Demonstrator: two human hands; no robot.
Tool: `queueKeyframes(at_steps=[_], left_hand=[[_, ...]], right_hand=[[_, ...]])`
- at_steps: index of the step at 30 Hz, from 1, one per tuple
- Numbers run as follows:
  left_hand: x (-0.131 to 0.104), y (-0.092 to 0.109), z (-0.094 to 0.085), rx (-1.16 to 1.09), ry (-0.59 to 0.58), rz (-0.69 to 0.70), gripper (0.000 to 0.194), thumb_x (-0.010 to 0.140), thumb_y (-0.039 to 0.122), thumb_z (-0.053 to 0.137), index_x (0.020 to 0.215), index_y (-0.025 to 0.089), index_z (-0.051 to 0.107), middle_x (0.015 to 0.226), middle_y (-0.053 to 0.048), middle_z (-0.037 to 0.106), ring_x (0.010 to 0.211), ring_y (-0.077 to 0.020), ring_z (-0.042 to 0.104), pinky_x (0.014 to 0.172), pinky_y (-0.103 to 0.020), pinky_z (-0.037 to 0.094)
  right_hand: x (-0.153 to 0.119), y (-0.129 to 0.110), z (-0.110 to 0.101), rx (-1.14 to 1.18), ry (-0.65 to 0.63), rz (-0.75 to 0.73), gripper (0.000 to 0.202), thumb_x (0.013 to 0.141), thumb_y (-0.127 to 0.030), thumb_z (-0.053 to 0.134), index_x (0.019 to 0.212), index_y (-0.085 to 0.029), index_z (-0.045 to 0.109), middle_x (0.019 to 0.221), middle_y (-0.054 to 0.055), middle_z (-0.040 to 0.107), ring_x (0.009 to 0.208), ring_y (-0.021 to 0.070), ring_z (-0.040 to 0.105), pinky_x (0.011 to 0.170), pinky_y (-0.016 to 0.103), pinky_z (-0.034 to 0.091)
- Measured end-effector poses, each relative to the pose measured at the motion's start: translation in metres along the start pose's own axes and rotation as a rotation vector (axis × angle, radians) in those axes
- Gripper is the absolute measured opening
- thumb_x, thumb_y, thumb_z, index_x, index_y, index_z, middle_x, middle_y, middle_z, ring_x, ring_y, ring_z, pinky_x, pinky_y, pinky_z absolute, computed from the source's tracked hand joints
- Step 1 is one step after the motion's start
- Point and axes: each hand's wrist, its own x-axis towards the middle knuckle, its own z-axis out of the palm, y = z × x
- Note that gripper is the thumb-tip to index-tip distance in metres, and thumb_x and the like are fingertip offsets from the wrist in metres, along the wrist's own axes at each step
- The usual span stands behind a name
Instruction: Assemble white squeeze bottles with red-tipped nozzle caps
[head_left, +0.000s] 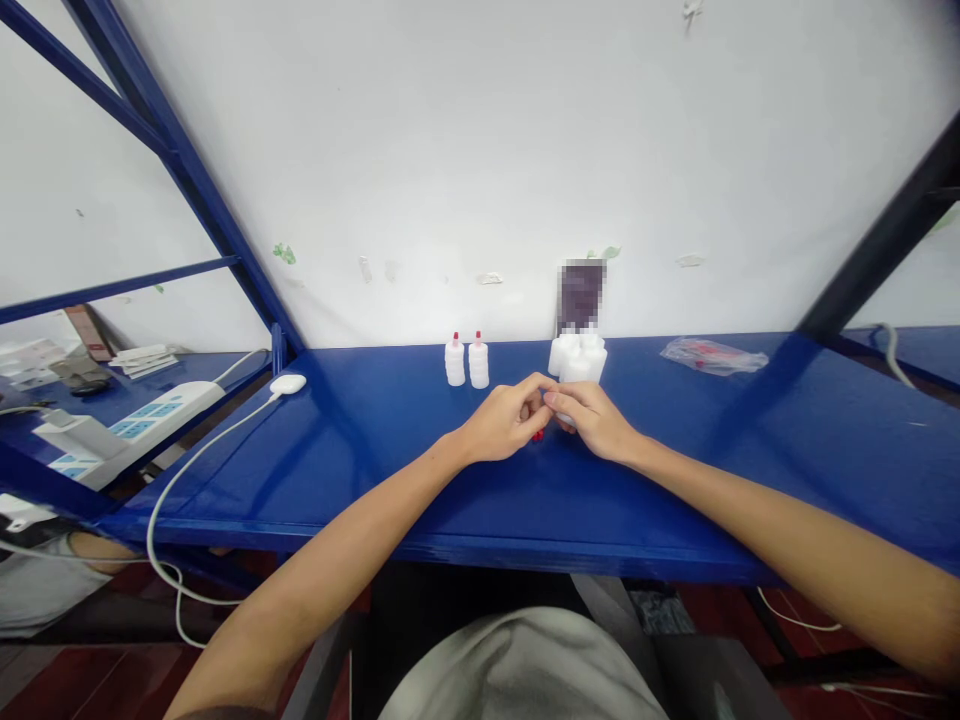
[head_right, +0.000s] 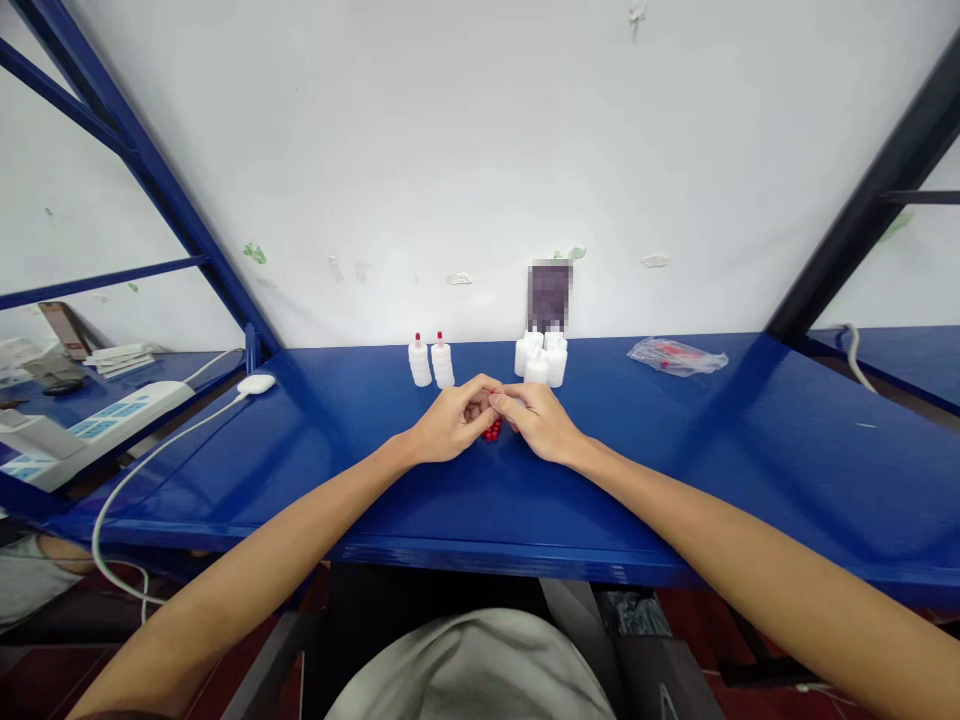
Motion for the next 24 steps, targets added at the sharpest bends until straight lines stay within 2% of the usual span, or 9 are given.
queueKeyframes(at_steps=[3, 7, 9, 12, 15, 18, 21, 24], left_hand=[[-0.001, -0.002, 0.004, -0.050, -0.029, -0.037, 0.018, 0.097, 0.029, 0.046, 0.111, 0.018, 0.051, 0.068, 0.004, 0.058, 0.054, -0.0087, 0.050, 0.055, -0.021, 0.040], [0.001, -0.005, 0.002, -0.038, -0.011, -0.049, 0.019, 0.099, 0.033, 0.043, 0.108, 0.018, 0.050, 0.067, 0.004, 0.056, 0.053, -0.0088, 0.047, 0.054, -0.021, 0.038], [0.001, -0.008, -0.009, 0.034, 0.031, -0.061, 0.020, 0.098, 0.035, 0.042, 0.107, 0.019, 0.050, 0.063, 0.005, 0.052, 0.051, -0.0089, 0.044, 0.053, -0.022, 0.036], [-0.005, -0.017, -0.041, 0.317, 0.075, -0.114, 0.016, 0.092, 0.031, 0.048, 0.100, 0.019, 0.055, 0.060, 0.005, 0.050, 0.052, -0.0105, 0.044, 0.056, -0.023, 0.035], [-0.017, -0.029, -0.077, 0.641, 0.018, -0.268, 0.009, 0.079, 0.026, 0.058, 0.085, 0.020, 0.061, 0.063, 0.003, 0.057, 0.055, -0.0124, 0.051, 0.060, -0.025, 0.037], [-0.027, -0.039, -0.102, 0.697, 0.015, -0.341, 0.010, 0.076, 0.029, 0.060, 0.080, 0.021, 0.064, 0.062, 0.002, 0.061, 0.054, -0.0142, 0.053, 0.058, -0.026, 0.036], [-0.031, -0.040, -0.108, 0.726, 0.059, -0.362, 0.015, 0.079, 0.035, 0.060, 0.083, 0.021, 0.066, 0.063, 0.001, 0.063, 0.056, -0.0157, 0.056, 0.057, -0.027, 0.035], [-0.026, -0.033, -0.096, 0.792, 0.193, -0.318, 0.019, 0.086, 0.036, 0.055, 0.089, 0.021, 0.066, 0.065, 0.000, 0.064, 0.059, -0.0164, 0.058, 0.060, -0.027, 0.036]], right_hand=[[0.000, 0.001, 0.000, -0.044, 0.003, 0.007, 0.045, 0.094, -0.047, 0.043, 0.061, -0.019, 0.052, 0.053, -0.002, 0.048, 0.050, 0.0128, 0.043, 0.051, 0.027, 0.032], [0.001, 0.000, 0.001, -0.065, 0.000, -0.008, 0.041, 0.096, -0.051, 0.043, 0.073, -0.019, 0.054, 0.058, -0.002, 0.051, 0.053, 0.0132, 0.047, 0.053, 0.026, 0.035], [0.001, 0.000, 0.000, -0.067, 0.022, -0.010, 0.042, 0.098, -0.053, 0.040, 0.077, -0.020, 0.053, 0.059, -0.003, 0.052, 0.054, 0.0135, 0.049, 0.056, 0.027, 0.038], [0.002, 0.000, -0.002, -0.089, 0.062, 0.001, 0.043, 0.099, -0.054, 0.037, 0.079, -0.020, 0.054, 0.058, -0.004, 0.051, 0.053, 0.0134, 0.049, 0.057, 0.027, 0.039], [0.001, -0.003, -0.003, -0.136, 0.133, 0.004, 0.039, 0.091, -0.055, 0.054, 0.075, -0.020, 0.057, 0.061, -0.002, 0.054, 0.057, 0.0135, 0.049, 0.058, 0.027, 0.039], [-0.001, -0.009, -0.002, -0.188, 0.203, -0.013, 0.038, 0.077, -0.053, 0.072, 0.066, -0.020, 0.055, 0.063, -0.001, 0.055, 0.059, 0.0137, 0.048, 0.058, 0.027, 0.039], [-0.003, -0.011, -0.002, -0.183, 0.269, -0.025, 0.037, 0.071, -0.049, 0.076, 0.064, -0.020, 0.053, 0.058, -0.002, 0.052, 0.054, 0.0129, 0.044, 0.054, 0.028, 0.036], [-0.004, -0.007, -0.006, -0.089, 0.305, -0.092, 0.031, 0.078, -0.048, 0.065, 0.069, -0.020, 0.056, 0.060, 0.000, 0.053, 0.055, 0.0146, 0.046, 0.055, 0.029, 0.037]])
